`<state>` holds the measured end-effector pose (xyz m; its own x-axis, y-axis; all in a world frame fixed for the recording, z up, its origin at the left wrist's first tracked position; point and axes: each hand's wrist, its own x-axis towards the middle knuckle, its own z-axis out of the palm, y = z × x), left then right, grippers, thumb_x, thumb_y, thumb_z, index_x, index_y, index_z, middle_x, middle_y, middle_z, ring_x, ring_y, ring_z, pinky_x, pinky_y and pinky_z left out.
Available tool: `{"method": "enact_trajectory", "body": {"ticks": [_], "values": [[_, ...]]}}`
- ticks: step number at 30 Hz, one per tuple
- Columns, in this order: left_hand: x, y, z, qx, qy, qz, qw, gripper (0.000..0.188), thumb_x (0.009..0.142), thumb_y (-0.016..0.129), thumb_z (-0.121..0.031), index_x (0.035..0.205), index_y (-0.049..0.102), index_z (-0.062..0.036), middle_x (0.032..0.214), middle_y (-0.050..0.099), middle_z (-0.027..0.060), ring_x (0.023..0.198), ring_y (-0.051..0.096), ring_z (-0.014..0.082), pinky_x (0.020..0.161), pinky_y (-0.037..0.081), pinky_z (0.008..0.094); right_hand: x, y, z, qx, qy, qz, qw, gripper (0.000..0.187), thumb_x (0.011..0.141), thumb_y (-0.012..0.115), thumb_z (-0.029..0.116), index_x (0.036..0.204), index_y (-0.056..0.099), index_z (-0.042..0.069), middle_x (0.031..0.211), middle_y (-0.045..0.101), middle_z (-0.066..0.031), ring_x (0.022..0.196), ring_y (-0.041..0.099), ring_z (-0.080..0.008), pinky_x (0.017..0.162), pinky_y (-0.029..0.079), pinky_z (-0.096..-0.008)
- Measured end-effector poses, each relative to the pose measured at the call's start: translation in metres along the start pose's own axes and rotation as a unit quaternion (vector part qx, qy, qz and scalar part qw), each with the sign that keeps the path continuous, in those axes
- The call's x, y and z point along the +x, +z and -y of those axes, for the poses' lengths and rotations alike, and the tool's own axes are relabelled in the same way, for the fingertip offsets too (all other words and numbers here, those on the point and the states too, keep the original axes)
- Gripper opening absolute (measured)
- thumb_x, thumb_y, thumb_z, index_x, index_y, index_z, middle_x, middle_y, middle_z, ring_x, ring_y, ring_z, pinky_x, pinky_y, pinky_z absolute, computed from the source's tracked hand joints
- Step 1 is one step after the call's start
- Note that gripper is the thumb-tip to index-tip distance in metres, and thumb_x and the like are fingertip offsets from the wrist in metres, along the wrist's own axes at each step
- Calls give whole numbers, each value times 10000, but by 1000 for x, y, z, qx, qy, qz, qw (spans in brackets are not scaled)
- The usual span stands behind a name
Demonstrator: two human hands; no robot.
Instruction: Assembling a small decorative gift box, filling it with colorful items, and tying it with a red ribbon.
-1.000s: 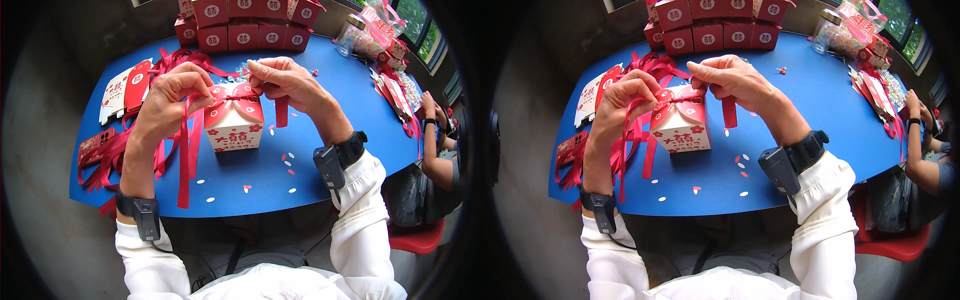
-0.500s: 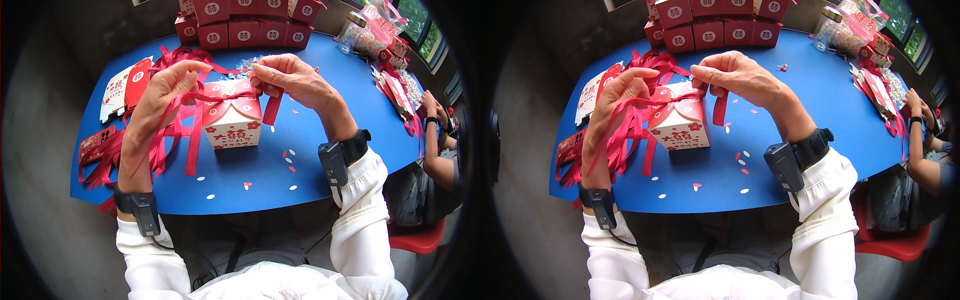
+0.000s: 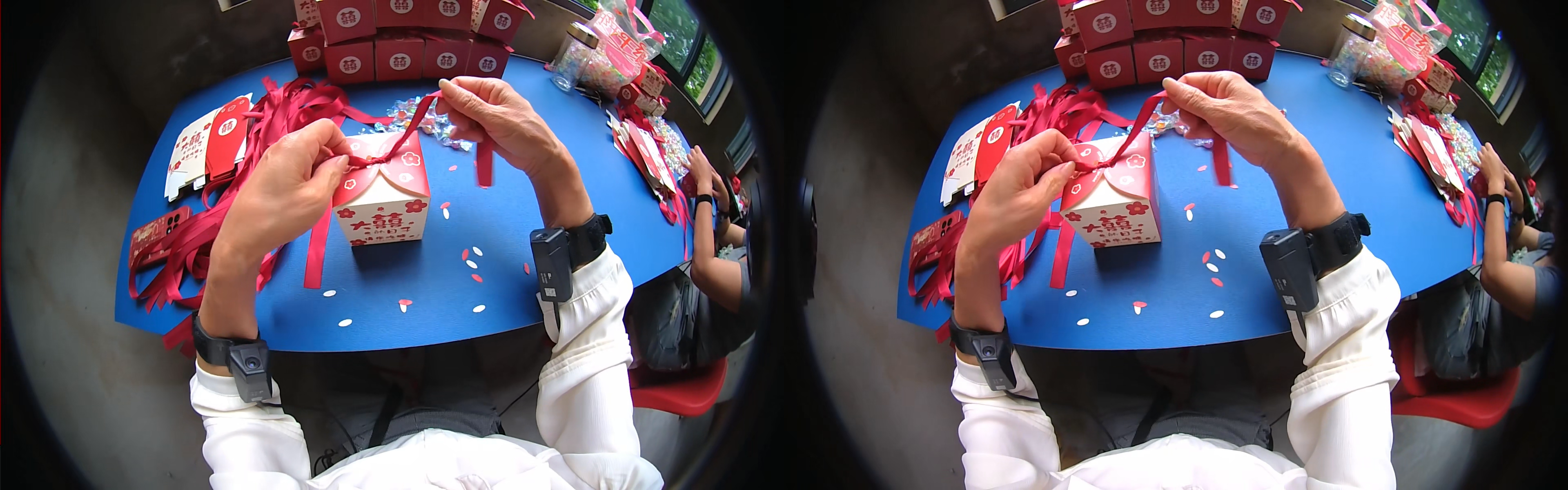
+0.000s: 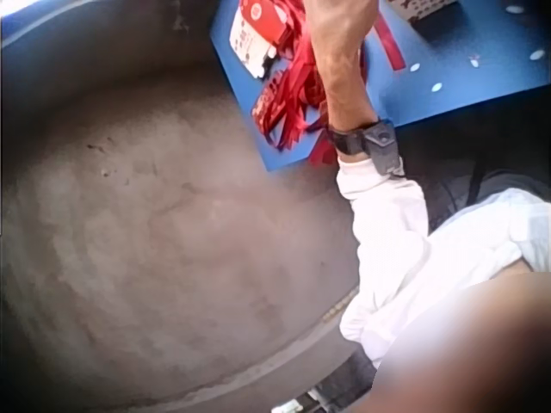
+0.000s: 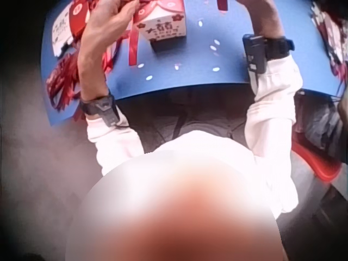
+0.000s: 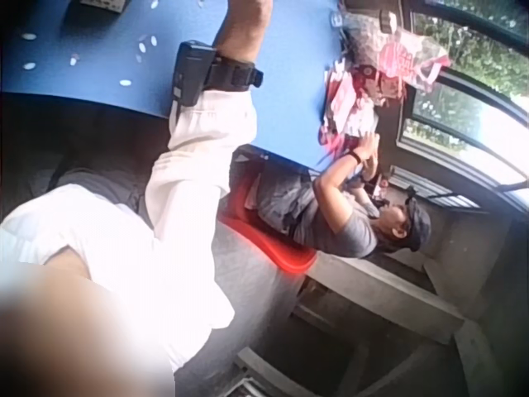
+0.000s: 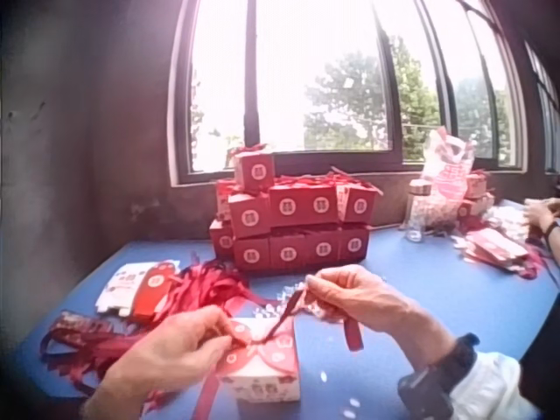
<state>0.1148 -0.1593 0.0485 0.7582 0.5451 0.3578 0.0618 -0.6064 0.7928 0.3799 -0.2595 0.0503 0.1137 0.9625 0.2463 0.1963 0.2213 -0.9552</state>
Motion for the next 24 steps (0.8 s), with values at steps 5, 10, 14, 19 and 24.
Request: {"method": "enact_trajectory", "body": {"ticks": [5, 10, 14, 19, 24], "values": [[3, 4, 0, 61, -36, 17, 997, 238, 945, 676, -185, 855, 597, 21, 699, 634, 128, 658, 625, 143, 590, 489, 334, -2, -1, 9, -31, -19, -31, 999, 343, 984, 652, 376, 1053, 707, 46, 647, 495, 74, 555, 421, -10, 468, 316, -194], [6, 7, 1, 56, -26, 21, 998, 249, 939, 684, -193, 843, 594, 19, 678, 625, 118, 638, 605, 144, 574, 473, 336, -21, -22, 43, -37, -86, 143, 985, 301, 936, 713, 347, 997, 758, 56, 643, 540, 62, 546, 424, -34, 474, 317, -233], [3, 3, 5, 66, -26, 23, 997, 246, 940, 681, -192, 849, 591, 17, 664, 610, 105, 623, 581, 134, 567, 461, 330, -26, -5, 57, -365, -24, 210, 907, 221, 908, 687, 226, 914, 766, 20, 694, 694, -126, 564, 588, -198, 617, 493, -350], [5, 5, -6, 99, -17, 47, 994, 183, 974, 645, -122, 850, 559, -17, 718, 636, 30, 692, 579, 43, 584, 459, 242, -10, 10, -5, -605, -145, -83, 779, 281, 948, 650, 189, 1194, 702, 63, 691, 673, -134, 628, 651, -213, 629, 512, -350], [3, 3, -1, 62, -1, 49, 997, 158, 965, 646, -101, 860, 561, -18, 700, 628, 26, 701, 572, 37, 586, 454, 241, 13, 68, -6, -113, -150, -153, 970, 304, 948, 699, 204, 1217, 703, 62, 823, 707, -43, 758, 600, -45, 676, 509, -221]]}}
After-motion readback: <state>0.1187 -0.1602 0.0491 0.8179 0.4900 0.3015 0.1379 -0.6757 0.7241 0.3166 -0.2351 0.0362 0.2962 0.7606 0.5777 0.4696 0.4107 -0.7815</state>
